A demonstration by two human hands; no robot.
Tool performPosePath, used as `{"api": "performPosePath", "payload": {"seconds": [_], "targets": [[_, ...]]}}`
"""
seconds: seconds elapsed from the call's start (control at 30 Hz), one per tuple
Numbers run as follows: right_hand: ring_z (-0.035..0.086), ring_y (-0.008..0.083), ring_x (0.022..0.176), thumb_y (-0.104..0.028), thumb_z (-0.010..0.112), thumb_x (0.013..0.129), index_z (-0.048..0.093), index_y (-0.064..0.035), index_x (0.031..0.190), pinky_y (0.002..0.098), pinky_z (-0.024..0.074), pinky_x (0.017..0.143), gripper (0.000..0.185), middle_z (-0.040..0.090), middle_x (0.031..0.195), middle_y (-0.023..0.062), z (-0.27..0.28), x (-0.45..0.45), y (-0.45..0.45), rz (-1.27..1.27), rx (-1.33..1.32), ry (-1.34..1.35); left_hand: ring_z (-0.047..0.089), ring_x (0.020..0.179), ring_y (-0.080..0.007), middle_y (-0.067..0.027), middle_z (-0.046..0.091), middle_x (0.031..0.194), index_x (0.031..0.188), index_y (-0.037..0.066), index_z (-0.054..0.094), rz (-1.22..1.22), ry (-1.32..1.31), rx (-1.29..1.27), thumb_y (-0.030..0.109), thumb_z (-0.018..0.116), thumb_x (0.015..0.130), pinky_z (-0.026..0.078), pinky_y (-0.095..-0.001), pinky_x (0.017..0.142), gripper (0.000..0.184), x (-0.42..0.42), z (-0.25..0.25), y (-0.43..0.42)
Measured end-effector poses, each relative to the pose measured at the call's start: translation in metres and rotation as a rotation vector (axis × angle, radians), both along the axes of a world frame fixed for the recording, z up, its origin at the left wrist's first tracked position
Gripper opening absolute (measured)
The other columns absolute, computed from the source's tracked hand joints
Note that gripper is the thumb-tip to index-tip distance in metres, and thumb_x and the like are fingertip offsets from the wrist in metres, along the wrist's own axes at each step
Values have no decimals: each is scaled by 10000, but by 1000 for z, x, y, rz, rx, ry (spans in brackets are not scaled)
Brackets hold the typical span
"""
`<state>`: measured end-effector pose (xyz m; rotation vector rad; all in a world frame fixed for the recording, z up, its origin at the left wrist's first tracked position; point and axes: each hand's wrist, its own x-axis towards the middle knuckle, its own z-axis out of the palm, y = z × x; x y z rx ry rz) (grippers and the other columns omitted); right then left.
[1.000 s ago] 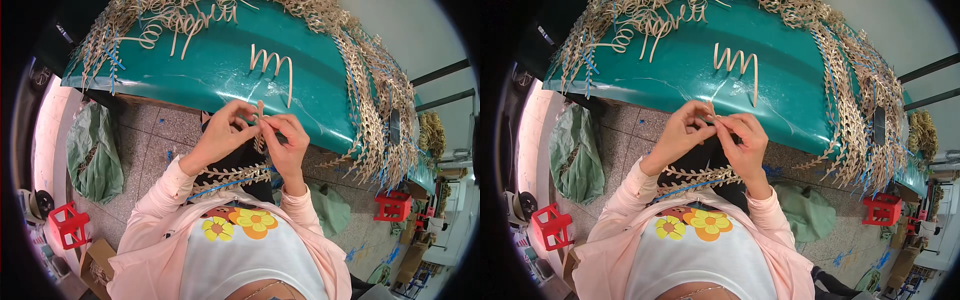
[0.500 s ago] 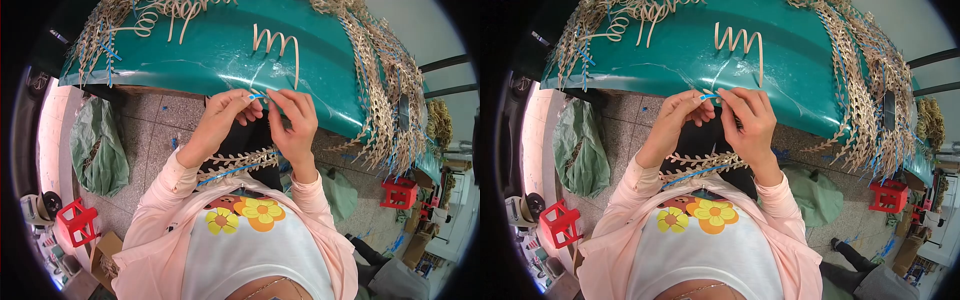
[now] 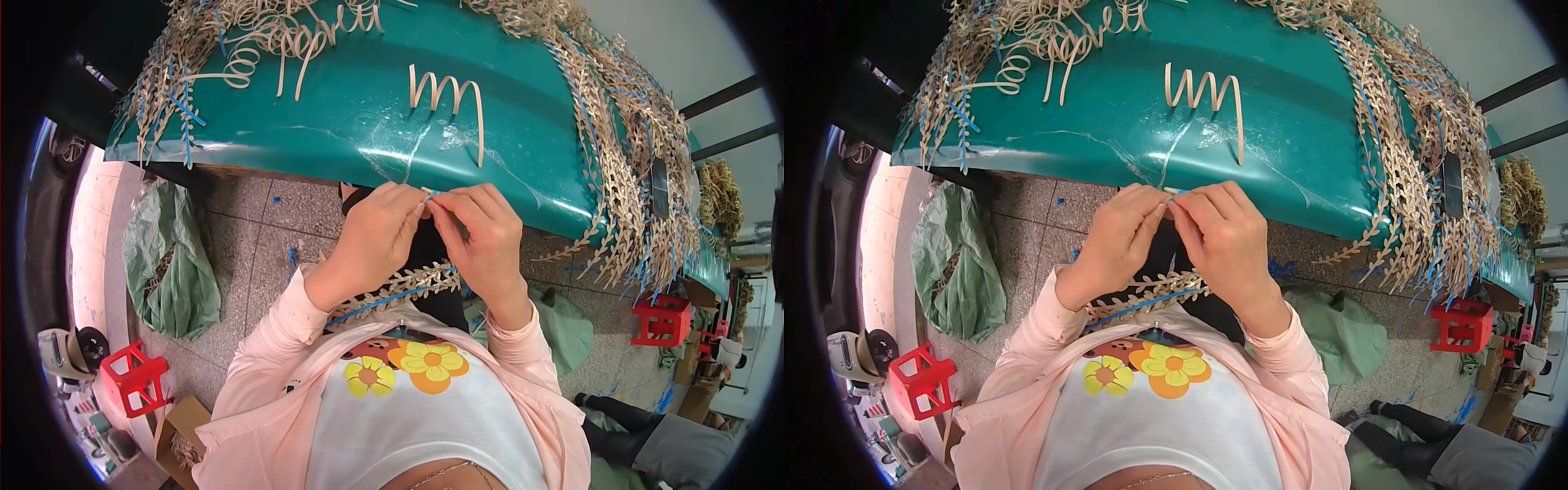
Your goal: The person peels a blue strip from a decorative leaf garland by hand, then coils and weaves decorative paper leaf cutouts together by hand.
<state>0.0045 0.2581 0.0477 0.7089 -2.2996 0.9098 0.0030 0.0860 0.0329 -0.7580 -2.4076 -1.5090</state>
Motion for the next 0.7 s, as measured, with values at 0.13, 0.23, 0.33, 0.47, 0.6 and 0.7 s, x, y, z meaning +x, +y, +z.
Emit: {"api": "performPosePath", "payload": {"seconds": [0.13,0.23,0.33,0.47,0.6,0.7], "targets": [[593,268,707,53,730,720,650,-5,866,356,485,612,176,635,794,90,-2,-1,-5,-14,127,74,532,765,-371,-173,566,812,923,-19,582,33,108,-124,14,528,922,440,-403,666,63,-2,3,2],[567,282,699,66,711,714,615,-8,861,367,475,615,191,603,782,96,-4,-4,-7,-6,166,112,520,752,-373,-172,548,801,910,-16,570,68,124,-116,6,532,913,435,-407,661,44,-4,1,3],[542,302,697,78,693,708,604,-14,858,381,464,615,198,576,772,104,-3,-6,-11,-2,73,143,528,752,-353,-170,539,800,919,-22,565,65,95,-100,15,522,932,437,-396,661,59,-3,2,1],[617,168,700,30,691,825,619,24,900,273,493,650,104,645,809,85,-11,-3,-4,33,-350,-355,552,755,-319,-153,561,794,918,-22,565,7,-40,68,59,502,972,443,-385,674,116,1,1,2],[639,152,719,16,703,841,673,16,913,256,502,661,78,677,846,85,-9,0,5,80,-280,-232,561,761,-311,-141,587,801,912,-8,570,-17,-88,97,88,502,984,442,-397,686,138,1,-1,1],[645,191,729,25,729,800,692,4,904,275,505,647,112,675,839,79,-4,3,5,51,-131,-13,558,763,-313,-133,590,802,914,-4,577,-5,-40,31,83,516,970,437,-398,681,120,2,4,3]]}}
